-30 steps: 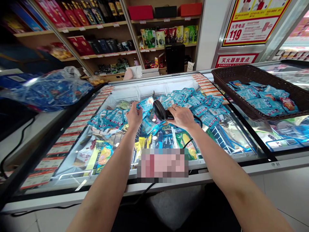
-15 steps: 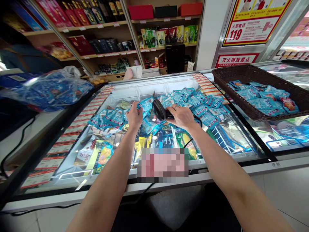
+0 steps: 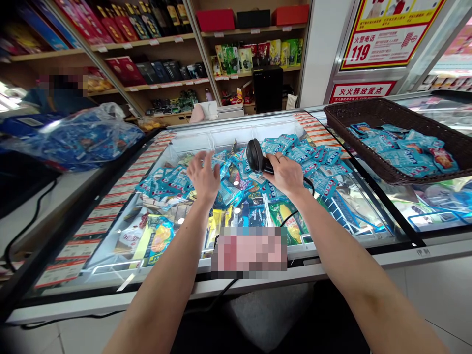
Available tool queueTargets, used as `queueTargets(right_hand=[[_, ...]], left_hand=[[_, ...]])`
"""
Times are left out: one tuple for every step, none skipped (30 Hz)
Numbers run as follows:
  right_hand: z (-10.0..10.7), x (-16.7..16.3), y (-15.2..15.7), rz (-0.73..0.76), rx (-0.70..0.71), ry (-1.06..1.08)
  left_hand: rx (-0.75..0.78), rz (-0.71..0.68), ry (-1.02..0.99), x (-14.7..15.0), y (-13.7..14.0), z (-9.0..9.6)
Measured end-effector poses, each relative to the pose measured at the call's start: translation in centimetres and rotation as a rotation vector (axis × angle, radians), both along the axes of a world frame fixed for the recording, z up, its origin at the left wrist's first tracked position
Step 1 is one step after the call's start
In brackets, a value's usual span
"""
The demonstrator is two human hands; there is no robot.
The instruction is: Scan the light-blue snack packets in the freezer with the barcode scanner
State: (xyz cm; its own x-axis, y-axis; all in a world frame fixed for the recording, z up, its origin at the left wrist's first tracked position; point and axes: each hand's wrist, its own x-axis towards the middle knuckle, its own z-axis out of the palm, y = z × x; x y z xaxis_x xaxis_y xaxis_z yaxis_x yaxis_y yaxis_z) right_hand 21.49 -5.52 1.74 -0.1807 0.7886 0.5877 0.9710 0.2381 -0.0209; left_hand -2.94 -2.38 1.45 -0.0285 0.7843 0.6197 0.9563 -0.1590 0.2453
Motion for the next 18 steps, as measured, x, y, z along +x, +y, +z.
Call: queueTargets(right_hand=[[0.0,0.0,0.0,-0.001,-0.001,-0.001],[0.1,0.0,-0.1,0.0,-0.004,-0.004],[0.1,0.0,-0.1,0.001,-0.007,-0.007],[0.1,0.0,-0.1,0.001,-0.009,-0.009],[0.1,0.0,-0.1,0.0,-0.009,-0.009],[0.0,0.0,-0.1,-0.002,-0.007,-0.007],[0.0,0.1,0.0,-0.004,-0.002,-0.004],[0.0,0.1,0.0,-0.007,0.004,0.0],[-0.1,0.1,0.1,-0.01,0.01,0.004],[-0.1,0.1,0.1,-0.013,0.014,0.007],[-0.2,0.2,0.2,-0.017,0.017,0.008],[-0.2,0.2,0.2,-0.021,0.018,0.009],[-0.2,0.2,0.3,-0.024,0.018,0.008],[-0.3,0.2,0.3,-0.026,0.015,0.007],[-0.3,0.2,0.3,-0.027,0.013,0.007],[-0.3,0.2,0.3,-0.027,0.01,0.007],[-0.4,0.2,0.4,-0.027,0.009,0.008],[-0.4,0.2,0.4,-0.026,0.009,0.009]], left_hand=[[-0.046,-0.086,0.067,0.2,0.0,-0.1],[-0.094,-0.136,0.119,0.2,0.0,-0.2],[-0.131,-0.144,0.15,0.2,0.1,-0.3],[-0.155,-0.116,0.162,0.0,0.2,-0.5],[-0.164,-0.066,0.159,-0.2,0.4,-0.7],[-0.164,-0.014,0.147,-0.5,0.5,-0.9],[-0.16,0.031,0.133,-0.9,0.6,-1.0],[-0.153,0.064,0.124,-1.2,0.6,-1.1],[-0.144,0.084,0.122,-1.4,0.7,-1.1],[-0.131,0.093,0.127,-1.6,0.6,-1.1],[-0.115,0.09,0.136,-1.5,0.6,-1.0],[-0.099,0.074,0.146,-1.4,0.6,-0.9],[-0.087,0.044,0.152,-1.1,0.5,-0.8],[-0.08,0.0,0.154,-0.7,0.5,-0.7],[-0.081,-0.058,0.155,-0.3,0.5,-0.6],[-0.088,-0.128,0.161,0.2,0.5,-0.6],[-0.099,-0.203,0.172,0.7,0.5,-0.6],[-0.113,-0.28,0.189,1.1,0.5,-0.7]])
